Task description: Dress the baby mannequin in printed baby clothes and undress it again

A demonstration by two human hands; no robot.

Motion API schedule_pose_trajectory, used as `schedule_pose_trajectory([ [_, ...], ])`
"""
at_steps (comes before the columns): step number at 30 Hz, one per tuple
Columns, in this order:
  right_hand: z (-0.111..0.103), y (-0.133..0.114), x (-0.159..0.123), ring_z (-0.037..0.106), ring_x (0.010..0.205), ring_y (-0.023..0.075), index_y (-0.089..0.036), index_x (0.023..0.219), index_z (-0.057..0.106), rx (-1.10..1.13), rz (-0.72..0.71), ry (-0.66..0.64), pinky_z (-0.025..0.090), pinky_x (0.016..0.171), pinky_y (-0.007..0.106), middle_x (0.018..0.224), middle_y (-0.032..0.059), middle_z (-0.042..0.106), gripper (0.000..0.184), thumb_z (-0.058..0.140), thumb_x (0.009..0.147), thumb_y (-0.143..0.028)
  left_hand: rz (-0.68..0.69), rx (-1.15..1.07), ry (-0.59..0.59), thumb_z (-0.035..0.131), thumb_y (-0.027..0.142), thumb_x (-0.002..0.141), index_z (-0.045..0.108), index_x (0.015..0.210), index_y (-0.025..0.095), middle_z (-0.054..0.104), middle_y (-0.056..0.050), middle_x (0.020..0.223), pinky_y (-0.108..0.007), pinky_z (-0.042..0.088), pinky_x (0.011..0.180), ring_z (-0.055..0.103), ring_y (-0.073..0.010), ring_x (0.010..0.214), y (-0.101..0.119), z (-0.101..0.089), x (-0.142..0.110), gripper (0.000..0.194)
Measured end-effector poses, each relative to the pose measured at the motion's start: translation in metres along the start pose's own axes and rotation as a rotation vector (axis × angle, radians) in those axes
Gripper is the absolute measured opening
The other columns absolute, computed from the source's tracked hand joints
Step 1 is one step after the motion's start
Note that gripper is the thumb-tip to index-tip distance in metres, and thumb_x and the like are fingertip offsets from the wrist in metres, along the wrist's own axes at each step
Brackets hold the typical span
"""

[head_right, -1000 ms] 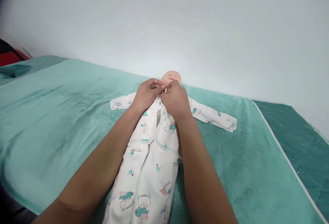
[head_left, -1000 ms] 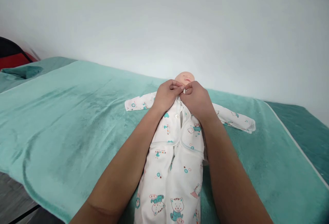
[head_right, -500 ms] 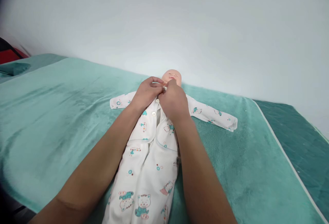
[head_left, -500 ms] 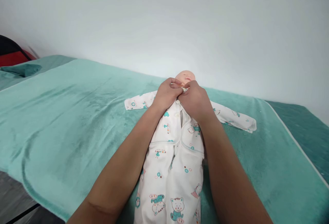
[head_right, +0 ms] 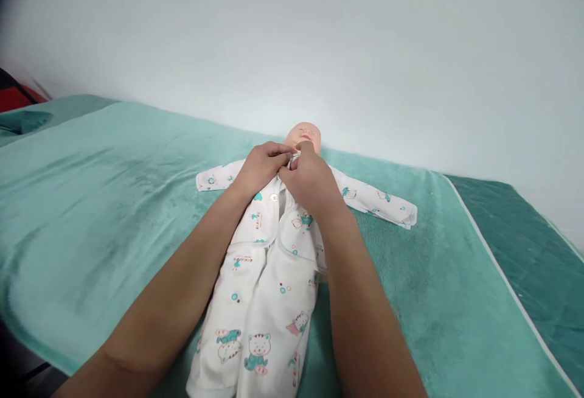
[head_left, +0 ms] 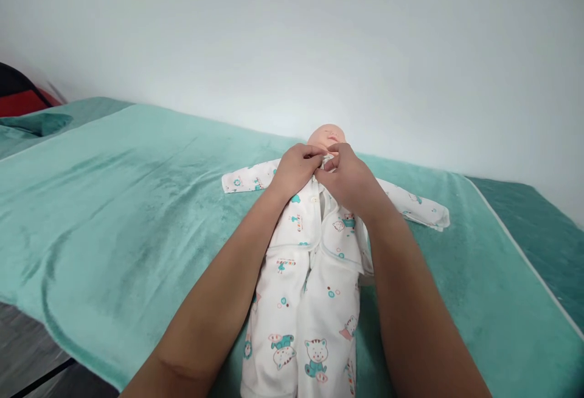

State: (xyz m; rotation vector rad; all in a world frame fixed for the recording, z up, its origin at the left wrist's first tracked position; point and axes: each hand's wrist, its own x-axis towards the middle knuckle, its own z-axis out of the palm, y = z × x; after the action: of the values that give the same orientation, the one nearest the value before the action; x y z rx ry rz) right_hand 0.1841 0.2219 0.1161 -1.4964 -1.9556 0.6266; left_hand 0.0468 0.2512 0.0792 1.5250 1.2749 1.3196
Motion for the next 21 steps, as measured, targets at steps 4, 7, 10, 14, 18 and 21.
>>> schedule_pose_trajectory([
  [4, -0.001, -0.007, -0.021, 0.06, 0.082, 0.0213, -0.019, 0.114, 0.049, -0.106, -0.024, -0.002, 0.04, 0.065, 0.031, 0.111, 0.0103, 0.063, 0.036, 0.061, 0.083, -0.034, 0.059, 0.112, 0.017, 0.055, 0.019, 0.086, 0.078, 0.09, 0.024, 0.07, -0.003, 0.106, -0.036, 0.048, 0.097, 0.064, -0.0222, 0.109, 0.0, -0.003, -0.01, 0.024],
  [7, -0.003, -0.014, -0.037, 0.057, 0.08, 0.0202, -0.02, 0.104, 0.048, -0.232, 0.004, 0.01, 0.037, 0.064, 0.03, 0.109, 0.0099, 0.06, 0.03, 0.063, 0.083, -0.036, 0.084, 0.109, 0.037, 0.056, 0.023, 0.09, 0.076, 0.097, 0.023, 0.067, -0.005, 0.11, -0.034, 0.046, 0.102, 0.063, -0.0199, 0.112, -0.003, -0.007, -0.023, 0.021],
  [10, -0.004, -0.019, -0.05, 0.051, 0.071, 0.0185, -0.022, 0.09, 0.045, -0.363, 0.054, -0.004, 0.031, 0.062, 0.03, 0.092, 0.0054, 0.059, 0.021, 0.058, 0.089, -0.039, 0.151, 0.083, 0.058, 0.054, 0.023, 0.093, 0.074, 0.099, 0.021, 0.066, -0.006, 0.116, -0.031, 0.044, 0.103, 0.062, -0.0175, 0.112, -0.008, -0.011, -0.036, 0.021],
  [14, -0.009, -0.021, -0.057, 0.04, 0.061, 0.0161, -0.024, 0.076, 0.035, -0.458, 0.056, -0.057, 0.024, 0.06, 0.032, 0.071, 0.0001, 0.051, 0.019, 0.047, 0.092, -0.026, 0.221, 0.049, 0.062, 0.054, 0.024, 0.094, 0.071, 0.096, 0.021, 0.068, -0.005, 0.117, -0.029, 0.044, 0.102, 0.062, -0.0169, 0.114, -0.011, -0.015, -0.045, 0.018],
  [18, -0.019, -0.016, -0.056, 0.036, 0.059, 0.0147, -0.024, 0.073, 0.034, -0.331, 0.05, -0.109, 0.025, 0.057, 0.031, 0.066, -0.0026, 0.047, 0.018, 0.047, 0.086, -0.021, 0.204, 0.032, 0.045, 0.057, 0.029, 0.093, 0.07, 0.092, 0.022, 0.069, -0.005, 0.117, -0.03, 0.047, 0.096, 0.062, -0.0179, 0.11, -0.011, -0.017, -0.046, 0.015],
  [21, -0.029, -0.012, -0.055, 0.038, 0.059, 0.0138, -0.024, 0.074, 0.039, -0.166, 0.066, -0.219, 0.027, 0.054, 0.029, 0.069, -0.0033, 0.048, 0.014, 0.051, 0.082, -0.023, 0.242, 0.047, 0.021, 0.06, 0.03, 0.092, 0.069, 0.09, 0.023, 0.07, -0.005, 0.115, -0.032, 0.046, 0.1, 0.061, -0.0192, 0.113, -0.009, -0.018, -0.046, 0.012],
])
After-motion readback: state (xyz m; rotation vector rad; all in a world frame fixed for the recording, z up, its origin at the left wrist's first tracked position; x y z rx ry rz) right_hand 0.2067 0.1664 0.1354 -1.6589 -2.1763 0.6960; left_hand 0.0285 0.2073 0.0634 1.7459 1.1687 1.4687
